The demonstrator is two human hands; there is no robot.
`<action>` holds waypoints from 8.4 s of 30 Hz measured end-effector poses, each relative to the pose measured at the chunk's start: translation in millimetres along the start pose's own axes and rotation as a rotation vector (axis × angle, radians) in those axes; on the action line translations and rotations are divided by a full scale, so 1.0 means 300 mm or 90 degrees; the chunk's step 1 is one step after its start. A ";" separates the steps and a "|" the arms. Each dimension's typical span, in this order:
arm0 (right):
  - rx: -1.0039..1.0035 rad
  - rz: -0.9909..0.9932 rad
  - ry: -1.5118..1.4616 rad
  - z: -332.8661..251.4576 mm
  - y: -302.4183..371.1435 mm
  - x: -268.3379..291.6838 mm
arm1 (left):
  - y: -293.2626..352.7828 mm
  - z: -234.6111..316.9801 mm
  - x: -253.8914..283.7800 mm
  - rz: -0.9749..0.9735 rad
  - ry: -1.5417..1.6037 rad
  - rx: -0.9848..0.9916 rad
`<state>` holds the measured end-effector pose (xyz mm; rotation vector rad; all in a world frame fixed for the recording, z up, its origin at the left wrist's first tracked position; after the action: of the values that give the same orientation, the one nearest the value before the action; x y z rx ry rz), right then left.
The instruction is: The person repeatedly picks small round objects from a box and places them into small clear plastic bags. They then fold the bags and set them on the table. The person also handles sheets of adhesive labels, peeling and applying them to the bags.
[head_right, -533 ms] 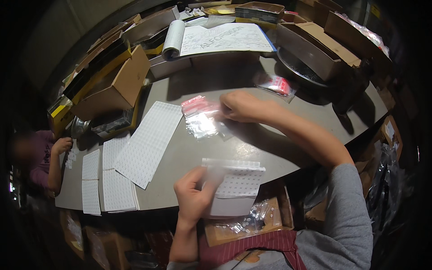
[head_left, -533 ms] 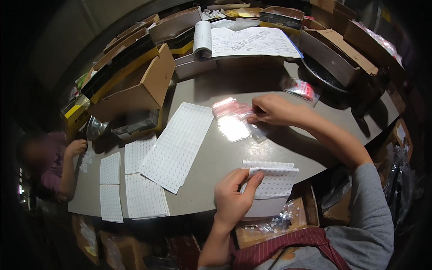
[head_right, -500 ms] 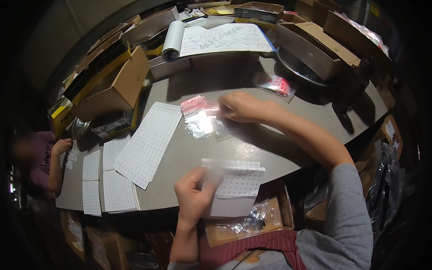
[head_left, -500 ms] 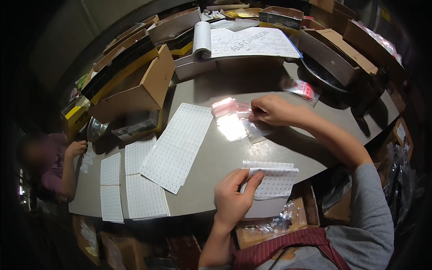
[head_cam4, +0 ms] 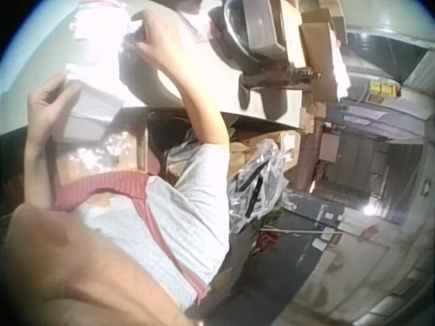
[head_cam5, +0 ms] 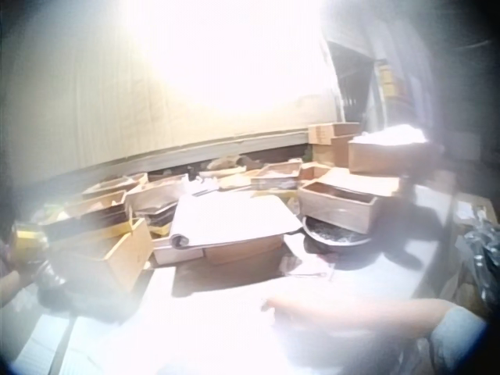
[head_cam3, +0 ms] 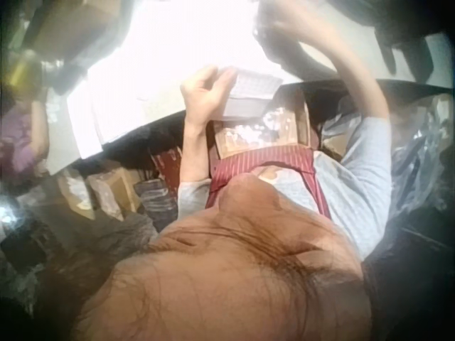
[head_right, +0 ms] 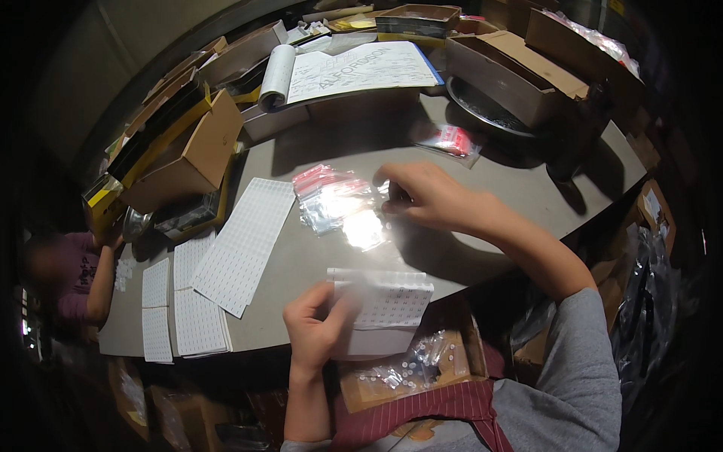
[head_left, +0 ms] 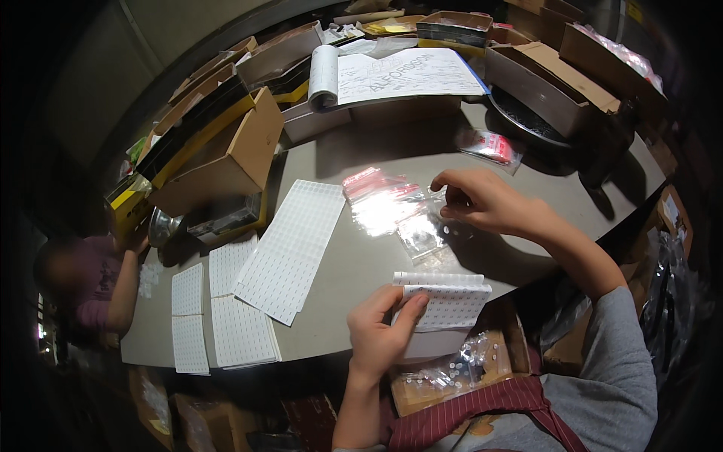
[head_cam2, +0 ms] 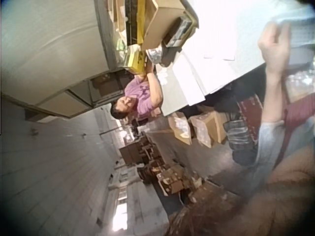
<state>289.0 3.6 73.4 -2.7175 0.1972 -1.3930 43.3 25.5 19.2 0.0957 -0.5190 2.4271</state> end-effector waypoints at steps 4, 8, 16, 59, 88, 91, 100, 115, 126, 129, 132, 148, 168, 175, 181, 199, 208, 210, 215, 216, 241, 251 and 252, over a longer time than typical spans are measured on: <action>-0.012 -0.013 0.077 0.011 0.083 0.000 | 0.005 0.002 -0.005 -0.050 0.013 -0.033; 0.017 0.046 0.000 0.007 0.131 0.020 | 0.011 -0.003 -0.012 -0.087 0.040 -0.005; 0.188 -0.041 -0.064 -0.159 0.188 -0.118 | -0.002 0.010 -0.031 -0.129 0.012 -0.016; -0.135 -0.171 0.219 0.150 -0.240 -0.005 | -0.013 0.024 -0.023 -0.090 0.012 -0.013; -0.079 -0.025 -0.450 0.222 -0.129 -0.062 | 0.017 -0.001 -0.019 -0.050 0.014 -0.009; -0.083 0.049 -0.398 0.207 -0.117 -0.064 | 0.020 0.000 -0.020 -0.010 0.034 0.014; 0.275 0.169 -0.087 0.059 -0.061 -0.085 | 0.025 0.004 -0.015 -0.002 0.000 -0.019; -0.044 -0.052 -0.590 0.102 -0.051 -0.010 | 0.032 0.007 -0.010 -0.005 0.064 0.012; 0.164 0.278 0.050 0.018 0.278 0.094 | 0.049 -0.005 -0.012 0.082 0.067 0.036; 0.227 0.208 -0.034 -0.124 0.371 0.005 | 0.062 0.005 -0.011 0.125 0.046 0.043; 0.261 0.219 0.011 -0.175 0.400 -0.078 | 0.077 0.035 -0.036 0.159 0.019 0.040; 0.293 0.285 0.214 -0.195 0.411 -0.177 | 0.128 -0.009 -0.050 0.193 -0.051 0.012; -0.039 -0.146 -0.029 -0.049 0.143 -0.091 | 0.145 0.001 0.068 0.121 0.063 0.099; 0.006 -0.065 0.128 -0.029 0.180 -0.088 | 0.138 0.016 0.067 0.131 0.100 0.101; -0.093 -0.272 0.232 -0.057 0.230 -0.044 | 0.142 0.023 0.070 0.184 0.241 0.099; 0.248 0.093 0.071 -0.198 0.324 -0.150 | 0.150 -0.005 0.023 0.225 0.059 0.048; 0.312 0.255 0.126 -0.182 0.350 -0.112 | 0.062 0.012 0.003 0.222 0.114 0.110; 0.237 0.236 0.058 -0.116 0.311 -0.057 | 0.049 -0.017 0.012 0.221 0.118 0.118; -0.129 0.145 -0.166 0.143 0.148 0.100 | 0.033 -0.026 0.008 0.181 0.077 0.110; -0.136 0.094 -0.157 0.172 0.131 0.110 | 0.030 -0.025 0.006 0.177 0.085 0.104; 0.011 0.070 -0.308 -0.019 0.387 -0.006 | 0.059 -0.017 0.021 0.243 0.201 0.056; 0.029 0.205 -0.045 0.135 0.267 0.095 | 0.057 -0.019 0.034 0.198 0.146 0.044; -0.016 0.160 -0.076 0.111 0.268 0.106 | 0.058 -0.024 0.032 0.196 0.146 0.045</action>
<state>328.1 -80.2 68.8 -2.6711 0.5293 -1.1653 25.7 21.5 8.4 -0.2482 -0.3656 2.7091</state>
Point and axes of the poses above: each hand's wrist, its own y-axis away from the middle knuckle, its own x-axis out of the back of the hand, z = x × y, the point moved 5 cm from there along -y, towards the middle knuckle, and after that the axes turned 4 degrees about -x, right-handed, at the moved point
